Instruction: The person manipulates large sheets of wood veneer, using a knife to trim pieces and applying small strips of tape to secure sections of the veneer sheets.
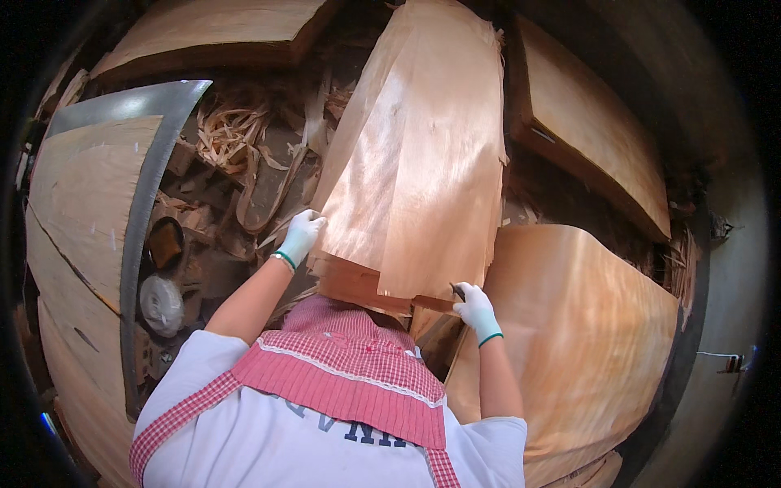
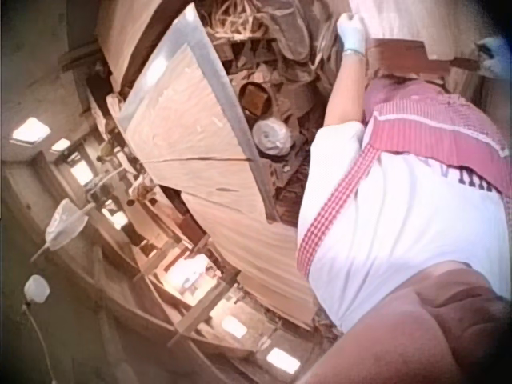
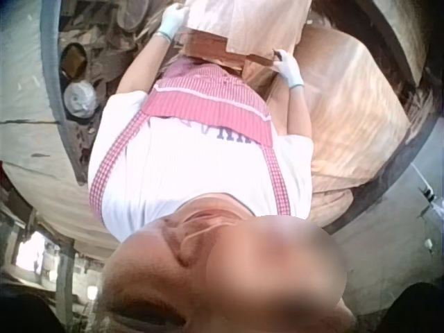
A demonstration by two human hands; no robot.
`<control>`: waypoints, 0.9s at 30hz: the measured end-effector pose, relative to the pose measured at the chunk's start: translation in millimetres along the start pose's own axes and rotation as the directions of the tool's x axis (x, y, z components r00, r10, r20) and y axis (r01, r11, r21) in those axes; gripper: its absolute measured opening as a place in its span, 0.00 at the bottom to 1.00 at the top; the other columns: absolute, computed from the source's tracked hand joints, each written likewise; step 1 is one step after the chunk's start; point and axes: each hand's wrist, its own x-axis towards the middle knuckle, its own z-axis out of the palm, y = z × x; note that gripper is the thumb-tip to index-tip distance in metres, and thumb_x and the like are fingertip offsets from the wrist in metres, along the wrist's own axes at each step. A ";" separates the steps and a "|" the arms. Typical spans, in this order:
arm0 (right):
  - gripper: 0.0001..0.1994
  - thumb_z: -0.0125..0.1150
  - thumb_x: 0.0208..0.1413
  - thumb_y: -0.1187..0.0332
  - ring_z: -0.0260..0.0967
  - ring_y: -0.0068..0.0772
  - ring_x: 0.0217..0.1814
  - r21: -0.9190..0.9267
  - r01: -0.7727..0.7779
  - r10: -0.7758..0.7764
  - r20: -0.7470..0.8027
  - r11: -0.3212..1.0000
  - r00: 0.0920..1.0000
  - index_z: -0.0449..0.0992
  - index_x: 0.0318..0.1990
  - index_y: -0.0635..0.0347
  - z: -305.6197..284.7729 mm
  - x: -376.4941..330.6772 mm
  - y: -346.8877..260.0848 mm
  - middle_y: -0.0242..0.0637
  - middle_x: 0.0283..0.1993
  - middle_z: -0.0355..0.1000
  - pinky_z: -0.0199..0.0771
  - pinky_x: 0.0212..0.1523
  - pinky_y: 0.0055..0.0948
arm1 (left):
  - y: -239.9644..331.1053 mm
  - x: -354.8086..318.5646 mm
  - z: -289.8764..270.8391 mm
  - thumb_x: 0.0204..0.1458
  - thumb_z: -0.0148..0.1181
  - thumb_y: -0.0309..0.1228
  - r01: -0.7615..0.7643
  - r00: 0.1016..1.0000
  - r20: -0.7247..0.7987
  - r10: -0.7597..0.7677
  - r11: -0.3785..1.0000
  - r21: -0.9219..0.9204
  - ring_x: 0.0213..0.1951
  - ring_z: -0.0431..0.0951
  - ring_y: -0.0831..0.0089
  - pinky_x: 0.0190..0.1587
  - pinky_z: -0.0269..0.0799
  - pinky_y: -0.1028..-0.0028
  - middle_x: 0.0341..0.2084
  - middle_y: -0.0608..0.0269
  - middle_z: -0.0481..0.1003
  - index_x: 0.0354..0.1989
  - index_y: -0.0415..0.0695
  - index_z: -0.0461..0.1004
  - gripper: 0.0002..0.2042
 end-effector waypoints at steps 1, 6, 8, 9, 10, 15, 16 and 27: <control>0.18 0.57 0.48 0.75 0.73 0.44 0.47 0.136 0.071 -0.068 -0.027 0.988 0.997 0.74 0.49 0.57 1.9 11.0 4.5 0.46 0.44 0.72 0.73 0.49 0.39 | 10.4 -4.1 -9.8 0.51 0.60 0.31 -0.003 1.000 -0.011 0.003 1.000 -0.008 0.36 0.78 0.64 0.40 0.71 0.69 0.33 0.51 0.79 0.39 0.34 0.76 0.12; 0.15 0.54 0.54 0.74 0.72 0.46 0.47 0.415 0.212 0.021 -0.490 0.885 0.872 0.72 0.50 0.58 -21.5 83.9 -96.6 0.47 0.49 0.71 0.73 0.48 0.36 | -32.1 21.0 -5.7 0.55 0.56 0.27 -0.181 0.983 -0.047 0.179 0.983 -0.035 0.40 0.78 0.69 0.45 0.70 0.73 0.37 0.55 0.79 0.45 0.33 0.74 0.12; 0.16 0.54 0.56 0.71 0.72 0.49 0.48 0.320 0.142 0.017 -0.446 0.937 0.895 0.70 0.52 0.55 -14.1 107.2 -117.0 0.46 0.55 0.68 0.73 0.48 0.39 | -43.5 27.5 0.3 0.54 0.56 0.28 -0.251 0.961 -0.143 0.238 0.965 -0.076 0.40 0.80 0.62 0.44 0.72 0.69 0.37 0.49 0.79 0.46 0.36 0.75 0.13; 0.16 0.54 0.56 0.70 0.72 0.50 0.49 0.222 0.084 0.028 -0.456 0.972 0.889 0.69 0.53 0.53 7.6 120.5 -103.2 0.45 0.57 0.66 0.73 0.48 0.40 | -19.3 20.4 -3.3 0.54 0.55 0.28 -0.211 0.973 -0.109 0.205 0.977 -0.045 0.41 0.80 0.58 0.45 0.72 0.67 0.38 0.49 0.79 0.46 0.38 0.75 0.13; 0.17 0.54 0.57 0.69 0.71 0.51 0.49 0.113 0.049 0.007 -0.455 0.992 0.891 0.68 0.54 0.51 23.0 128.2 -100.9 0.45 0.58 0.65 0.73 0.48 0.41 | -17.4 20.3 -10.5 0.54 0.55 0.28 -0.220 0.967 -0.124 0.223 0.975 0.034 0.41 0.79 0.57 0.45 0.72 0.66 0.38 0.48 0.78 0.46 0.38 0.75 0.13; 0.17 0.56 0.57 0.66 0.70 0.53 0.52 0.104 0.028 0.025 -0.474 0.994 0.880 0.67 0.54 0.50 37.4 129.8 -111.7 0.43 0.61 0.64 0.73 0.50 0.43 | -25.5 19.9 -29.6 0.55 0.54 0.25 -0.147 0.978 -0.117 0.173 0.968 0.204 0.47 0.77 0.70 0.50 0.69 0.74 0.44 0.51 0.78 0.51 0.35 0.72 0.15; 0.18 0.57 0.57 0.66 0.70 0.52 0.52 0.099 0.029 0.022 -0.482 0.995 0.876 0.67 0.55 0.50 37.6 129.9 -114.6 0.43 0.61 0.64 0.73 0.50 0.43 | -43.5 26.4 -25.0 0.57 0.52 0.24 -0.192 0.975 -0.123 0.185 0.981 -0.039 0.51 0.75 0.70 0.54 0.67 0.75 0.48 0.53 0.76 0.54 0.35 0.70 0.16; 0.21 0.64 0.49 0.63 0.74 0.46 0.41 -0.224 0.390 -0.411 -0.053 0.893 0.910 0.66 0.50 0.48 71.5 73.8 -243.9 0.37 0.52 0.66 0.76 0.36 0.43 | -47.0 33.3 -31.4 0.59 0.50 0.24 -0.080 0.993 0.048 0.106 0.924 -0.375 0.53 0.72 0.73 0.56 0.66 0.75 0.52 0.58 0.73 0.57 0.34 0.67 0.18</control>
